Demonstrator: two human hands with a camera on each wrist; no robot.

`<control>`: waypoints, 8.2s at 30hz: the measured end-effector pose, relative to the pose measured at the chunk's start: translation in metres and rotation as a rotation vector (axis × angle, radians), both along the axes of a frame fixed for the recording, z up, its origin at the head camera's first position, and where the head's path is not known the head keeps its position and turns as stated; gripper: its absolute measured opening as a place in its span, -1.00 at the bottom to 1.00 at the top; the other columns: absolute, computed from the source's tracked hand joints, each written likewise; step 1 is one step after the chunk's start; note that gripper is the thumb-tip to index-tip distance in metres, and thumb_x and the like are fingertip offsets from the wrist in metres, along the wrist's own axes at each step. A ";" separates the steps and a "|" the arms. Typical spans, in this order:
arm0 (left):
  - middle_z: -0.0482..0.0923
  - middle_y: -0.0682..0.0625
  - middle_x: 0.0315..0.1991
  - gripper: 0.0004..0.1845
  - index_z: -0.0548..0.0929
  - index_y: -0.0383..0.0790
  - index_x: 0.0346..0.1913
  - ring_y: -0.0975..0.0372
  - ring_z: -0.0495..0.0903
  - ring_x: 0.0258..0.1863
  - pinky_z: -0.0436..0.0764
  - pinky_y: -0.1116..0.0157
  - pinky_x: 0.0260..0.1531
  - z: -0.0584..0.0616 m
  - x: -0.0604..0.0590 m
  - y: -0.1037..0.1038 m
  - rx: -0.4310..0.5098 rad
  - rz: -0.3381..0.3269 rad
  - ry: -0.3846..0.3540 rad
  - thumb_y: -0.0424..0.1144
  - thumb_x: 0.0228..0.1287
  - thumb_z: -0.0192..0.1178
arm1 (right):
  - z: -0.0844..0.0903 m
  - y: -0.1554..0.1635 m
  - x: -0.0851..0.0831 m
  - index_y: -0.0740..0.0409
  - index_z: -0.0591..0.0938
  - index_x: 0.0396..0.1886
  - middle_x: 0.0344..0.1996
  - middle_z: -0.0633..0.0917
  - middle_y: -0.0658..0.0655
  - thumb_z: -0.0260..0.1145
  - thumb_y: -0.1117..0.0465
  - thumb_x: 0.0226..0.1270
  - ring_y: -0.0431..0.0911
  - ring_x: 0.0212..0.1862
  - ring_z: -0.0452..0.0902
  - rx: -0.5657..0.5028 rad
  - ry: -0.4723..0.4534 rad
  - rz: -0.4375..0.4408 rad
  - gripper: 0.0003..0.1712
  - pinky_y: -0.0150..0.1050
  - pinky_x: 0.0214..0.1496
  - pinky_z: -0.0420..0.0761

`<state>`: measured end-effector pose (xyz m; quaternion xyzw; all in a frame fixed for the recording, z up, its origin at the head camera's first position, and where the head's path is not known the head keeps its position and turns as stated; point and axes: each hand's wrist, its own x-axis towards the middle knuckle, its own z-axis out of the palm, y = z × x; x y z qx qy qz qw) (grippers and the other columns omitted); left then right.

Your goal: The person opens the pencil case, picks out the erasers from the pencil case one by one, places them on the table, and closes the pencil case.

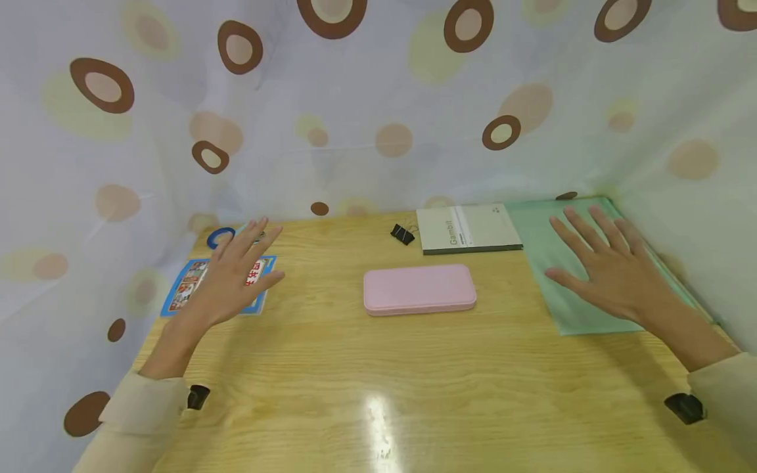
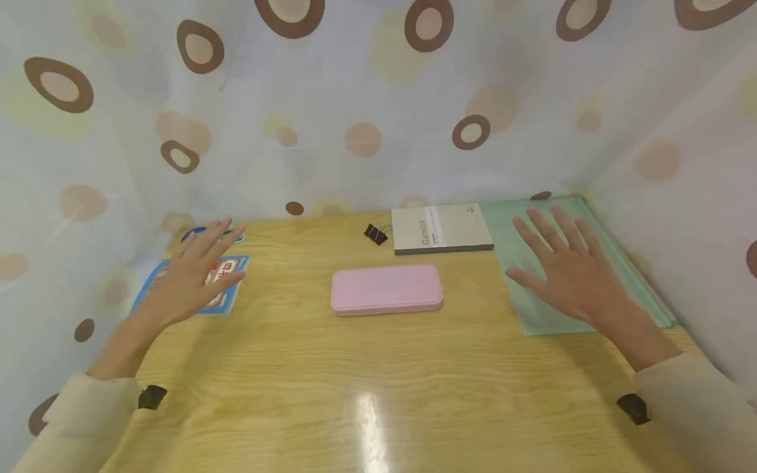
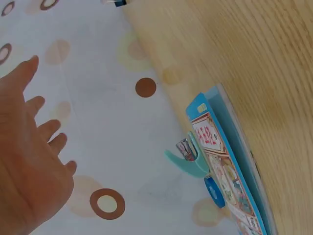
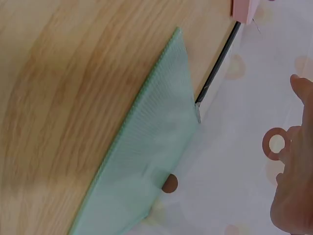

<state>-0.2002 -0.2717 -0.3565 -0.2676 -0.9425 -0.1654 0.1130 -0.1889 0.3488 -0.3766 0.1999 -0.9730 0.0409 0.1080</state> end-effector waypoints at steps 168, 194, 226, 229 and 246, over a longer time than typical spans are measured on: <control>-0.13 -0.26 0.63 0.60 -0.60 0.04 0.63 0.06 0.08 0.58 0.07 0.17 0.58 -0.084 -0.063 0.138 0.229 -0.158 -0.733 -0.04 0.02 0.66 | -0.032 -0.135 -0.095 0.24 0.73 -0.29 -0.44 0.66 0.11 0.24 0.02 0.58 -0.02 -0.40 0.47 -0.283 -0.343 -0.089 -0.62 -0.15 -0.40 0.47; -0.28 -0.19 0.69 0.62 -0.55 0.05 0.65 0.04 -0.17 0.65 -0.10 0.05 0.61 -0.080 -0.069 0.139 0.173 -0.126 -0.766 0.04 -0.06 0.69 | -0.049 -0.170 -0.080 0.25 0.78 -0.03 -0.10 0.69 0.17 0.51 0.37 0.28 0.04 -0.08 0.60 -0.477 -0.433 0.200 -0.74 -0.04 0.04 0.65; 0.11 -0.19 0.55 0.61 -0.53 -0.02 0.66 0.08 0.13 0.53 0.02 0.10 0.60 -0.084 -0.074 0.142 0.213 -0.164 -0.781 0.00 -0.05 0.69 | -0.048 -0.175 -0.078 0.29 0.71 -0.04 -0.21 0.68 0.17 0.47 0.41 0.18 0.02 -0.16 0.54 -0.431 -0.414 0.209 -0.68 -0.08 -0.08 0.60; 0.09 -0.19 0.57 0.61 -0.51 -0.01 0.67 0.07 0.12 0.54 0.01 0.07 0.60 -0.082 -0.074 0.142 0.229 -0.167 -0.783 -0.02 -0.05 0.69 | -0.043 -0.169 -0.078 0.27 0.73 -0.03 -0.20 0.67 0.17 0.43 0.40 0.21 0.02 -0.17 0.53 -0.471 -0.434 0.173 -0.69 -0.11 -0.13 0.59; 0.29 -0.16 0.36 0.59 -0.50 0.03 0.67 0.08 0.32 0.34 0.20 0.07 0.54 -0.081 -0.076 0.135 0.252 -0.169 -0.802 -0.05 -0.04 0.69 | -0.026 -0.105 -0.083 0.34 0.70 0.06 -0.05 0.67 0.31 0.37 0.38 0.30 0.15 0.00 0.57 -0.514 -0.438 0.049 -0.67 0.09 0.08 0.57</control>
